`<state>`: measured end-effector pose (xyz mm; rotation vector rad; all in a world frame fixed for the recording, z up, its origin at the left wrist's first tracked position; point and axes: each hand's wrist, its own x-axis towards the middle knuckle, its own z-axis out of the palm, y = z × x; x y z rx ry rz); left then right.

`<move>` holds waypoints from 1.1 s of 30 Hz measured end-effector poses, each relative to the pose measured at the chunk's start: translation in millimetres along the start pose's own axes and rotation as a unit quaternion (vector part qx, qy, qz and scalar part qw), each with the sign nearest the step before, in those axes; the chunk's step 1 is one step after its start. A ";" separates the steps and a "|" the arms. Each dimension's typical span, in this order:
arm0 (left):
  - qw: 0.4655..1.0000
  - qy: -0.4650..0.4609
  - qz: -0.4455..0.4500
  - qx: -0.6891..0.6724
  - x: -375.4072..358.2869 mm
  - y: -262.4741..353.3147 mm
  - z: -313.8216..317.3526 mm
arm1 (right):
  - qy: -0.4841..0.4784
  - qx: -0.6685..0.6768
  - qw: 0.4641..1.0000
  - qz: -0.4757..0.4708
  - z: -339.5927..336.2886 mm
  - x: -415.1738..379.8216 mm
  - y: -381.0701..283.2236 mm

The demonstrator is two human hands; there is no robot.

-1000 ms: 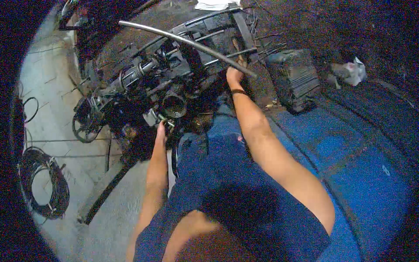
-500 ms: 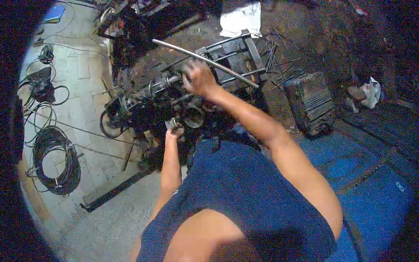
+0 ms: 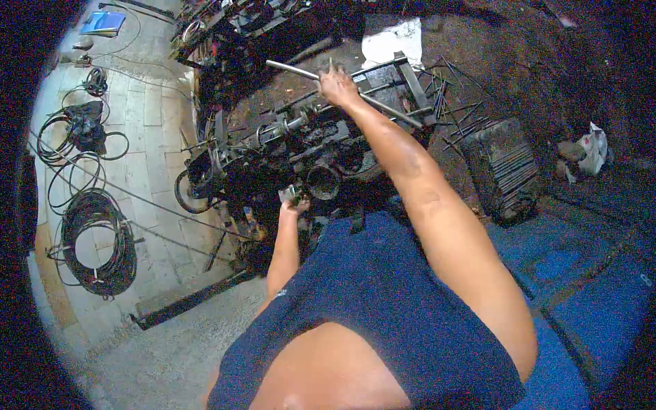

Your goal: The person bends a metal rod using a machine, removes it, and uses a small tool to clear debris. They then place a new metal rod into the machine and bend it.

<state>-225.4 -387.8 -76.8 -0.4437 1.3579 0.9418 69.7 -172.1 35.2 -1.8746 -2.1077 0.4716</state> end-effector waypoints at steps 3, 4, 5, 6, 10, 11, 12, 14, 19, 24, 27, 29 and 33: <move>0.998 0.064 0.024 -0.012 -0.3 -3.7 0.0 | 0.012 0.032 0.999 0.013 0.5 -0.3 -3.0; 0.998 0.057 0.008 -0.004 29.1 -0.6 -18.6 | 0.036 0.049 0.998 0.012 3.2 0.9 -3.7; 0.999 0.050 -0.007 0.005 46.7 1.9 -28.9 | 0.030 0.035 0.999 0.016 4.4 2.1 -3.6; 0.999 0.048 -0.006 0.005 48.0 1.8 -30.2 | 0.032 0.035 0.999 0.015 1.8 1.6 -2.5; 0.998 0.021 -0.032 -0.048 44.1 -2.1 -29.9 | -0.028 0.055 0.998 0.030 -17.7 -6.8 1.9; 0.998 0.021 -0.036 -0.051 40.8 -3.3 -29.1 | -0.051 0.043 0.997 0.032 -18.4 -6.9 1.0; 0.998 0.018 -0.035 -0.053 42.3 -4.8 -29.4 | -0.074 0.031 0.996 0.034 -17.1 -6.1 1.3; 0.999 0.036 0.005 -0.041 46.0 -8.1 -28.9 | -0.037 0.005 0.999 0.027 -10.4 -11.0 -1.4; 0.997 0.050 0.045 -0.028 22.6 -12.4 -16.3 | 0.025 -0.090 0.996 -0.011 2.0 -8.1 10.0; 0.998 -0.002 0.043 -0.051 30.3 -16.4 -21.2 | 0.045 -0.015 0.997 -0.057 -4.8 -11.3 17.4; 0.992 0.053 0.053 -0.102 27.2 -19.2 -21.9 | 0.040 0.032 0.998 -0.048 -2.1 -10.5 14.3; 0.990 0.036 -0.017 -0.134 49.4 -12.7 -35.3 | 0.029 0.027 0.998 -0.044 -1.8 -7.0 16.5; 0.991 0.050 -0.010 -0.122 50.1 -12.5 -34.8 | 0.017 0.041 0.999 -0.027 -15.9 -13.5 15.5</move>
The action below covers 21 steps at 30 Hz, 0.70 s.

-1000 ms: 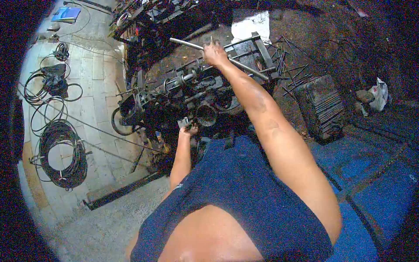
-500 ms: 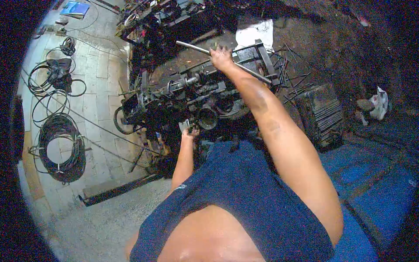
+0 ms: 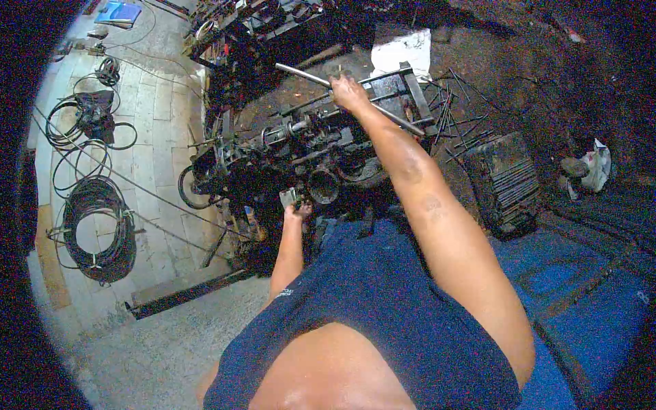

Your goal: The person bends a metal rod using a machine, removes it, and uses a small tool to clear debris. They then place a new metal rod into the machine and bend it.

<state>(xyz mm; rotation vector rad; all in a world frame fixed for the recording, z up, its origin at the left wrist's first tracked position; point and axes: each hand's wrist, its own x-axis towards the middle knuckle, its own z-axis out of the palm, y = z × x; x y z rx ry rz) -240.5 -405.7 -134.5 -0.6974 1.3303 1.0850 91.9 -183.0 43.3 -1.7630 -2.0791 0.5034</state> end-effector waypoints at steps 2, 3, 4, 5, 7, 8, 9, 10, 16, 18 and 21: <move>0.993 -0.053 0.024 0.098 -2.5 -1.8 -5.0 | -0.012 0.019 1.000 0.015 -9.3 -2.0 -6.4; 0.994 -0.051 0.026 0.098 -0.9 -2.6 -5.5 | -0.023 0.037 0.999 0.030 -9.6 -2.0 -7.3; 0.994 -0.045 0.040 0.092 1.7 -4.0 -4.9 | -0.024 0.040 0.998 0.029 -2.5 0.4 -4.2; 0.994 -0.039 0.054 0.087 3.5 -4.2 -5.4 | -0.007 0.041 0.999 0.019 5.8 3.9 -1.5; 0.994 -0.056 0.026 0.087 16.1 2.0 -13.2 | 0.008 0.044 0.999 0.007 8.9 6.6 2.2; 0.987 -0.093 0.036 0.128 27.6 4.4 -21.6 | 0.000 0.043 0.999 0.009 5.5 5.5 3.2; 0.976 -0.132 0.047 0.169 23.6 4.1 -21.0 | -0.007 0.041 0.999 0.011 4.5 5.0 4.9; 0.989 -0.050 0.084 0.113 21.9 -3.7 -18.2 | 0.001 0.047 0.999 0.019 3.5 4.1 5.7; 0.988 -0.033 0.073 0.135 11.9 -6.4 -16.4 | -0.002 0.047 0.999 0.014 9.9 6.2 5.9; 0.987 -0.048 0.081 0.128 12.6 -9.7 -19.6 | -0.004 0.054 0.998 0.027 12.7 8.5 5.0; 0.986 -0.093 0.095 0.101 20.7 -3.9 -22.3 | -0.003 0.036 0.999 0.027 9.1 9.4 7.8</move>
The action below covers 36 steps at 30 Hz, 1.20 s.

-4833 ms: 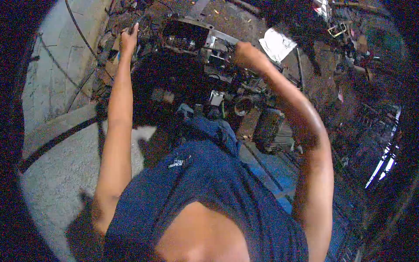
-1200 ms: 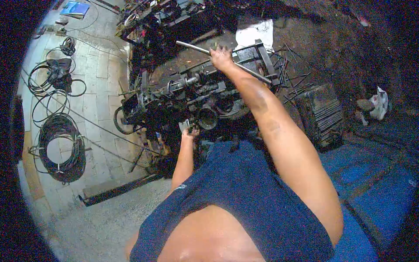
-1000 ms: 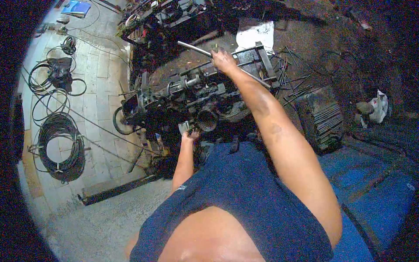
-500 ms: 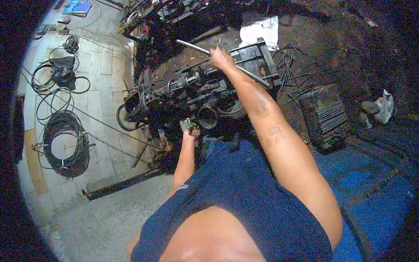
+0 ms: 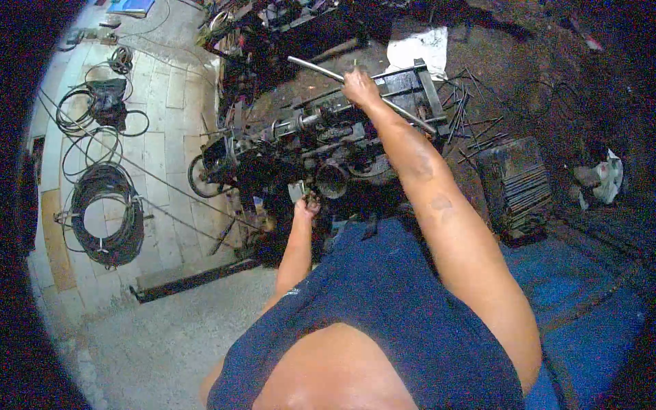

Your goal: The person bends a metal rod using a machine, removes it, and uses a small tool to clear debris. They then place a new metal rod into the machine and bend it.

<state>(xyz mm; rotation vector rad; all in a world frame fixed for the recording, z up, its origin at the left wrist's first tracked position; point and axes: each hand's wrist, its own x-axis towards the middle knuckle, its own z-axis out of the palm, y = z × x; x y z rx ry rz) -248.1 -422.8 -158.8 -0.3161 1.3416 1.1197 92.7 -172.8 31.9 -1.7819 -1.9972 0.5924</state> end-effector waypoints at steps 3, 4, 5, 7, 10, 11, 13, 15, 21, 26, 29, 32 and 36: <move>0.997 -0.060 -0.037 0.042 -3.0 -2.4 2.1 | 0.012 -0.001 1.000 0.022 6.4 -3.0 5.3; 0.998 -0.050 -0.041 0.019 -1.4 -4.1 4.0 | 0.004 -0.001 1.000 0.028 2.7 -1.8 5.3; 0.998 -0.040 -0.046 -0.004 -0.1 -4.7 5.1 | -0.013 -0.004 0.999 0.048 1.5 -1.4 3.8; 0.998 -0.041 -0.043 -0.029 -2.2 -4.5 8.1 | -0.005 -0.005 0.999 0.045 1.3 -2.0 1.0; 0.999 0.032 -0.012 -0.007 -1.6 -5.2 9.9 | -0.001 -0.015 0.999 0.039 -4.4 -0.5 -6.0; 0.999 0.030 -0.009 -0.007 -0.6 -2.0 7.0 | -0.025 -0.005 0.998 0.056 -8.3 -3.5 -5.8; 0.998 -0.004 -0.067 0.013 2.6 3.9 1.4 | -0.038 0.000 0.997 0.063 -9.8 -4.4 -2.5; 0.996 -0.007 -0.083 0.025 4.9 6.1 -2.0 | -0.028 -0.007 0.998 0.053 -6.7 -2.6 1.2; 0.992 -0.051 -0.099 0.067 3.4 9.8 -9.2 | -0.032 -0.022 0.998 0.045 -9.7 -6.4 -8.1; 0.995 -0.033 -0.076 0.051 -5.7 5.5 -3.9 | -0.015 -0.023 0.999 0.036 -1.5 -1.9 4.9; 0.996 -0.032 -0.066 0.050 -7.8 4.0 -2.3 | -0.023 -0.027 0.998 0.043 1.1 -0.1 6.1; 0.996 -0.030 -0.066 0.051 -16.4 2.4 1.9 | 0.004 -0.019 0.999 0.039 2.6 -4.0 3.2; 0.994 0.081 -0.057 0.036 -36.4 2.8 19.9 | 0.014 -0.023 0.999 0.016 5.7 -0.3 10.5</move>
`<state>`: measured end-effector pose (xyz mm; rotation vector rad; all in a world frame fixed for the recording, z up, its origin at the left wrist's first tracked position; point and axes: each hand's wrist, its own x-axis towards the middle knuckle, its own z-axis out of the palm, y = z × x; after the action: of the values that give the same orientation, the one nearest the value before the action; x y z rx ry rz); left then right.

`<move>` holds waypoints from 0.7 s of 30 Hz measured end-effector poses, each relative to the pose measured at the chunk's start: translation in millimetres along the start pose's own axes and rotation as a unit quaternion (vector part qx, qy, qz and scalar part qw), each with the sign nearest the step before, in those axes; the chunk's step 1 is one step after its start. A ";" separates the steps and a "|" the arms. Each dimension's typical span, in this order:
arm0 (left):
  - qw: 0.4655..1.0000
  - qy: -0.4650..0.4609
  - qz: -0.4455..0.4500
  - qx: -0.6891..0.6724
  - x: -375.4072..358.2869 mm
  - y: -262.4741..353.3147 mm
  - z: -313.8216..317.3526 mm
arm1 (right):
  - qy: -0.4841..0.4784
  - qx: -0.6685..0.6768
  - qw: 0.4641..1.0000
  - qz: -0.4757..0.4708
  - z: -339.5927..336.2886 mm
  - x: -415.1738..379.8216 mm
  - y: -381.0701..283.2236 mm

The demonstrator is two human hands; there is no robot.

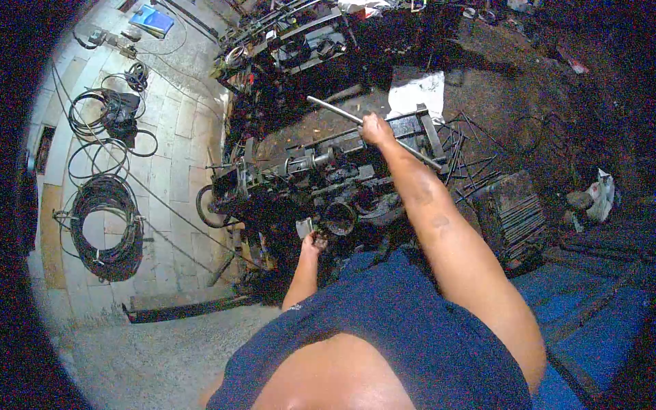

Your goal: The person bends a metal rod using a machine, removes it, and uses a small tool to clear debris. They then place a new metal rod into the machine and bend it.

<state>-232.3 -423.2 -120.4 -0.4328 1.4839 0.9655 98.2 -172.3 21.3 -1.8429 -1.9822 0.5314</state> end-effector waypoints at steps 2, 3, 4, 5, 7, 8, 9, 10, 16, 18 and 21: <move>0.999 -0.030 -0.010 -0.009 4.5 1.0 -4.7 | -0.020 -0.004 1.000 0.004 -5.5 -1.4 0.0; 0.998 -0.062 -0.019 -0.019 3.0 1.5 -4.4 | -0.018 -0.003 1.000 0.001 -7.0 -1.9 -1.4; 0.998 -0.062 -0.019 -0.019 0.9 0.8 -5.0 | -0.019 -0.003 1.000 0.001 -8.0 -2.6 -3.3; 0.998 -0.069 -0.002 -0.010 -1.6 -0.9 -6.3 | -0.020 0.004 1.000 0.010 -8.8 -3.6 -5.0; 0.997 -0.077 0.014 0.000 -3.6 -0.2 -3.9 | -0.020 0.010 1.000 0.021 -9.0 -4.1 -6.7; 0.998 -0.069 0.007 0.009 -4.2 2.1 -0.9 | -0.020 0.005 1.000 0.011 -9.3 -4.1 -7.6; 0.998 -0.061 -0.001 0.017 -0.5 3.7 -1.3 | -0.020 -0.001 1.000 0.001 -8.0 -4.0 -7.5; 0.998 -0.061 -0.001 0.017 2.4 3.8 -3.4 | -0.021 -0.001 1.000 0.001 -7.6 -3.9 -6.5; 0.997 -0.075 -0.009 0.019 24.8 1.8 -13.4 | -0.009 -0.004 1.000 -0.002 -8.2 -6.1 -3.0; 0.996 -0.081 0.008 0.045 32.3 2.2 -14.8 | -0.009 0.002 1.000 0.019 -10.8 -6.0 -7.4; 0.997 -0.077 -0.007 0.012 40.9 1.3 -15.0 | -0.016 -0.010 1.000 0.017 -14.4 -6.7 -9.6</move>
<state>-250.0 -422.8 -160.2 -0.3436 1.3510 0.9469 97.9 -179.4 38.5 -1.8952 -1.9867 0.5562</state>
